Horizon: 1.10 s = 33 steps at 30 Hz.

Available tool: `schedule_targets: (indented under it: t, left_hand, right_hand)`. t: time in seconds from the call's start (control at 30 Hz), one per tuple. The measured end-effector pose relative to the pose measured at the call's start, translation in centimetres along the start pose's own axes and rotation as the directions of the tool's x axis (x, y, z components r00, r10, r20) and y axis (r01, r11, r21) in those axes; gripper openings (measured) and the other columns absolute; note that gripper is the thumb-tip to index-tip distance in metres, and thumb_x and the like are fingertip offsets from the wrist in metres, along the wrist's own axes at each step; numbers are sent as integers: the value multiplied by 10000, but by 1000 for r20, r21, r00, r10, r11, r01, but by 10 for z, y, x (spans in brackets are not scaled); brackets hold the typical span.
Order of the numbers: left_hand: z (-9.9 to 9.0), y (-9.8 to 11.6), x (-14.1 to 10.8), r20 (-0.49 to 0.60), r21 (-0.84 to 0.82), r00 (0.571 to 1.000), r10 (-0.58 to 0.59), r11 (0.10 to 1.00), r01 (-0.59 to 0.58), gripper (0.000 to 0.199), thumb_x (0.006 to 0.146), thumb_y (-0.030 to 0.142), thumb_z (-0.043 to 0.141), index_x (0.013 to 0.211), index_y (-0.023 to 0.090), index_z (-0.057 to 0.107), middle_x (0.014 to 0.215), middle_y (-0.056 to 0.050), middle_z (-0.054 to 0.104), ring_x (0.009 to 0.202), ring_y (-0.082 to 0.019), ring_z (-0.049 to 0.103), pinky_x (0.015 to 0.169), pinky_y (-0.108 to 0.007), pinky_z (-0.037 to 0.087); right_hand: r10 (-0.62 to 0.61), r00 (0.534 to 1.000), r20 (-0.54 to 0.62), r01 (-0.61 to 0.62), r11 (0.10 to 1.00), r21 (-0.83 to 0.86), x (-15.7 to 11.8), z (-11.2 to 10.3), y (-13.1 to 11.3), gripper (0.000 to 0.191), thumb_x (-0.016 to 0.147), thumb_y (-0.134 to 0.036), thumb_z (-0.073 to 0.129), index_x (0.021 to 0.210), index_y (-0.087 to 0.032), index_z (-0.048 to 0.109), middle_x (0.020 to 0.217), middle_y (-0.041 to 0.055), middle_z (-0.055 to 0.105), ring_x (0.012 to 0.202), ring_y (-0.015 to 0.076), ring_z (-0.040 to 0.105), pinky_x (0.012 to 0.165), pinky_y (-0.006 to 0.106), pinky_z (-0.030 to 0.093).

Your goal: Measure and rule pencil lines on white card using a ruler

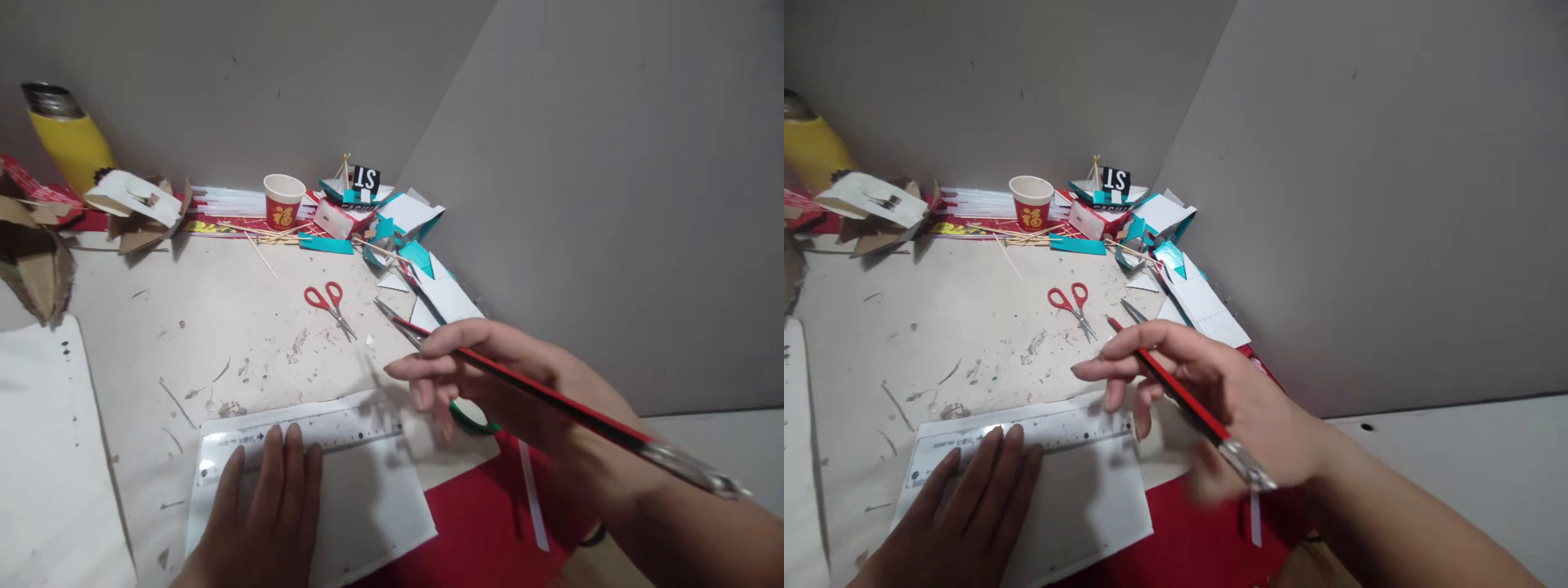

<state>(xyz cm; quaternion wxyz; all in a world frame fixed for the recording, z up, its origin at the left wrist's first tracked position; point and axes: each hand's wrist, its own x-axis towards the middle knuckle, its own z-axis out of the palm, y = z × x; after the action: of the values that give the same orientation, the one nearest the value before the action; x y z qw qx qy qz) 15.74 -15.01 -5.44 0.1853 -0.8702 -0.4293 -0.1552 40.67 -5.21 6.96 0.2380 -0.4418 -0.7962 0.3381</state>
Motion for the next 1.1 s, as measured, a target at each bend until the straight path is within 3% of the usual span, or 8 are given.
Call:
schedule_targets:
  t: [0.03,0.1,0.23,0.37,0.53,0.73,0.93,1.1]
  left_hand:
    - [0,0,0,-8,12,1000,2,1000,-2,436,875,185,375,1245,151,603,1224,-124,689,1147,-309,585,902,-476,411]
    - [-3,0,1,2,44,1000,14,999,-14,421,876,193,397,1241,156,604,1229,-118,687,1162,-316,565,905,-482,415]
    - [-10,0,2,87,99,995,42,994,-50,418,893,240,424,1274,173,583,1252,-102,672,1193,-319,528,925,-489,412]
    - [-12,-1,3,98,113,994,43,992,-54,444,905,253,419,1312,149,561,1286,-116,642,1219,-323,502,952,-500,390]
    - [-10,0,4,61,91,997,40,995,-46,409,918,291,427,1253,145,611,1209,-145,661,1144,-342,523,927,-526,379]
    - [-10,2,4,79,65,997,-2,998,-3,398,938,279,387,1260,186,601,1194,-112,657,1146,-332,486,924,-536,362]
    - [-10,0,5,50,67,999,13,998,-16,387,947,269,366,1218,162,621,1143,-112,669,1106,-326,505,912,-530,360]
    - [-9,2,6,49,60,999,-19,998,16,385,937,248,367,1213,164,623,1144,-121,671,1117,-332,501,920,-552,358]
  right_hand:
    - [37,998,-40,-30,984,175,6,5,-2,327,948,-503,522,1050,-210,625,921,111,750,655,176,692,541,283,566]
    - [101,992,-71,-53,868,493,18,19,-6,307,922,-501,577,925,-203,650,768,65,738,585,139,653,518,244,536]
    - [104,989,102,-146,691,708,40,52,-14,439,916,-568,543,909,-162,710,555,11,651,436,79,545,458,194,454]
    - [164,950,266,-309,620,721,53,82,-23,338,859,-479,652,819,-145,685,600,14,657,485,85,573,478,197,457]
    - [125,949,289,-293,685,667,67,109,-28,77,732,-169,711,739,-155,636,617,-24,617,523,72,534,487,185,424]
    - [193,890,414,-417,712,565,78,126,-27,43,776,-167,585,804,-158,617,533,-50,530,457,72,456,430,183,357]
    - [108,887,449,-374,738,562,83,133,-22,54,805,-211,555,782,-168,578,565,-33,543,494,92,483,448,200,382]
    - [24,924,382,-248,798,549,85,136,-19,51,783,-160,546,736,-161,566,611,-33,540,514,71,438,474,197,355]
